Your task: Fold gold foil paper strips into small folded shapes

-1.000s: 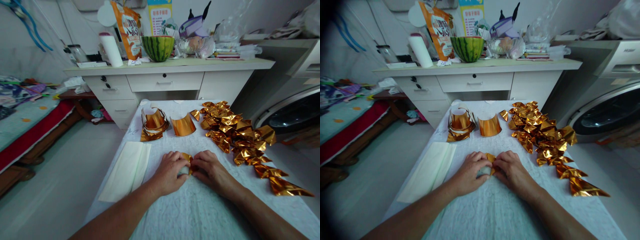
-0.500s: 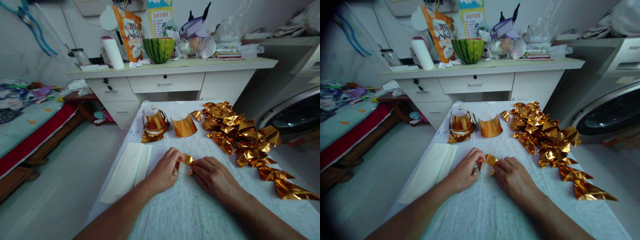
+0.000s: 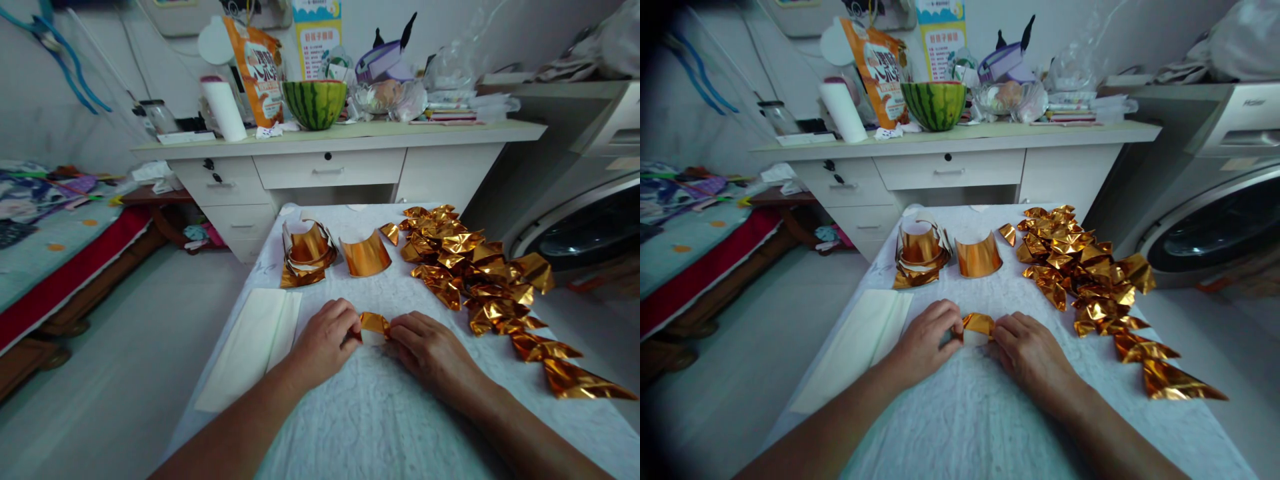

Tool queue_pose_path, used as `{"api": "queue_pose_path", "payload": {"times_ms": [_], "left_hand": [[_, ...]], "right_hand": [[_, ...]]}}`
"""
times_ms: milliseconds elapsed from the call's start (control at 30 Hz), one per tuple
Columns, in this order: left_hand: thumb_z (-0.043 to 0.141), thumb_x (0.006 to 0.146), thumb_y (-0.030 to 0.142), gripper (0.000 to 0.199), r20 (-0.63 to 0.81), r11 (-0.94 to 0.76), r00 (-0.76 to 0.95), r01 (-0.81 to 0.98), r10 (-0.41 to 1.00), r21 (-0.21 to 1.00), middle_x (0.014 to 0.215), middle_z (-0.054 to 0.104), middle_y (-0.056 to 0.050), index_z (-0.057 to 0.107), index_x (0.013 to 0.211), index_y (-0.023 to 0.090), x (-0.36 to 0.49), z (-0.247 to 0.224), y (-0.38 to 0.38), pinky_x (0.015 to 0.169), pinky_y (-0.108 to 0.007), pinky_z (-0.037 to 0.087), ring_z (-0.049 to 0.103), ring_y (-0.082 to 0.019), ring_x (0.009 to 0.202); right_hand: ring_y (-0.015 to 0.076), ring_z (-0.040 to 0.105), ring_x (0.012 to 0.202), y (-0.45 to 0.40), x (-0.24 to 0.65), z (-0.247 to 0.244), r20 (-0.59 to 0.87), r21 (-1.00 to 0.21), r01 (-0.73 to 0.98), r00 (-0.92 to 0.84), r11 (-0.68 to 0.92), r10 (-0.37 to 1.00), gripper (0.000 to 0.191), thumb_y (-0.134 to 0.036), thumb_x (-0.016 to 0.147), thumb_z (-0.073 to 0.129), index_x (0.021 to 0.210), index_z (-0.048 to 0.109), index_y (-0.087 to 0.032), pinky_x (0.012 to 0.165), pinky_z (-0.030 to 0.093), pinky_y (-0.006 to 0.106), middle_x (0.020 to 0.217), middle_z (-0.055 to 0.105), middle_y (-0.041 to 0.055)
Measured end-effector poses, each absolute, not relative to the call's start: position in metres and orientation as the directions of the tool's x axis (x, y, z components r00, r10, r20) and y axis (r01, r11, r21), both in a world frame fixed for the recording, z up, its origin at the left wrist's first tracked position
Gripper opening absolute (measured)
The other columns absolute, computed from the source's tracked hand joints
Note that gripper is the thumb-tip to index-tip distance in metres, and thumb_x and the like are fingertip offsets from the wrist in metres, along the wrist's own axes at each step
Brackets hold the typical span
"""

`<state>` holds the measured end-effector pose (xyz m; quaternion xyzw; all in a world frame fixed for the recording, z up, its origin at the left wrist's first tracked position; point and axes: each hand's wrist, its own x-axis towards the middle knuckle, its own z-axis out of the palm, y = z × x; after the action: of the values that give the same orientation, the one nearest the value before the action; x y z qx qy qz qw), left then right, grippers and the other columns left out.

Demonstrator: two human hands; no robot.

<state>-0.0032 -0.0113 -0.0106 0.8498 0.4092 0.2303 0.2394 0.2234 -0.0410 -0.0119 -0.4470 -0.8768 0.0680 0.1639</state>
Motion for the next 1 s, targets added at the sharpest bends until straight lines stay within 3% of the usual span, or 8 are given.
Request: {"api": "queue_pose_path", "payload": {"times_ms": [233, 400, 567, 833, 1000], "left_hand": [[0.055, 0.087, 0.010, 0.011, 0.234, -0.675, 0.653, 0.581, 0.720, 0.455, 0.087, 0.062, -0.001, 0.059, 0.081, 0.019, -0.0036, -0.0131, -0.0123, 0.078, -0.028, 0.044, 0.055, -0.017, 0.087], [0.053, 0.090, 0.014, 0.011, 0.233, -0.737, 0.717, 0.546, 0.657, 0.398, 0.083, 0.063, -0.002, 0.058, 0.081, 0.018, -0.0028, -0.0121, -0.0130, 0.077, -0.030, 0.043, 0.055, -0.018, 0.085], [0.051, 0.093, 0.016, 0.015, 0.250, -0.707, 0.677, 0.566, 0.693, 0.424, 0.077, 0.061, -0.002, 0.056, 0.078, 0.017, -0.0020, -0.0142, -0.0126, 0.071, -0.029, 0.042, 0.054, -0.017, 0.077], [0.064, 0.084, 0.017, 0.005, 0.184, -0.604, 0.611, 0.605, 0.770, 0.518, 0.083, 0.061, -0.001, 0.060, 0.084, 0.019, -0.0014, -0.0164, -0.0138, 0.076, -0.029, 0.041, 0.053, -0.018, 0.085], [0.060, 0.088, 0.019, 0.007, 0.129, -0.561, 0.594, 0.636, 0.794, 0.530, 0.081, 0.060, -0.001, 0.062, 0.081, 0.019, 0.0006, -0.0150, -0.0135, 0.075, -0.029, 0.042, 0.054, -0.018, 0.085]], "right_hand": [[0.0216, 0.056, 0.082, -0.0404, 0.2206, -0.0154, 0.195, -0.321, 0.765, -0.523, 0.558, 0.830, 0.012, -0.013, 0.088, 0.053, 0.090, 0.064, -0.018, 0.075, 0.047, 0.036, 0.089, 0.063, 0.0080], [0.0205, 0.055, 0.081, -0.0410, 0.2187, -0.0103, 0.165, -0.381, 0.747, -0.524, 0.544, 0.835, 0.017, -0.016, 0.093, 0.050, 0.086, 0.066, -0.017, 0.073, 0.046, 0.033, 0.086, 0.061, 0.0075], [0.0187, 0.055, 0.077, -0.0399, 0.2185, -0.0067, 0.114, -0.460, 0.742, -0.496, 0.488, 0.861, 0.022, -0.020, 0.096, 0.047, 0.083, 0.065, -0.017, 0.069, 0.044, 0.030, 0.080, 0.059, 0.0058], [0.0185, 0.054, 0.079, -0.0391, 0.2182, -0.0086, 0.120, -0.522, 0.727, -0.454, 0.445, 0.883, 0.017, -0.014, 0.092, 0.049, 0.084, 0.063, -0.018, 0.070, 0.042, 0.030, 0.082, 0.058, 0.0051], [0.0192, 0.053, 0.079, -0.0377, 0.2165, -0.0109, 0.114, -0.524, 0.740, -0.429, 0.421, 0.896, 0.018, -0.018, 0.094, 0.047, 0.082, 0.061, -0.017, 0.070, 0.041, 0.031, 0.081, 0.058, 0.0053]]}}
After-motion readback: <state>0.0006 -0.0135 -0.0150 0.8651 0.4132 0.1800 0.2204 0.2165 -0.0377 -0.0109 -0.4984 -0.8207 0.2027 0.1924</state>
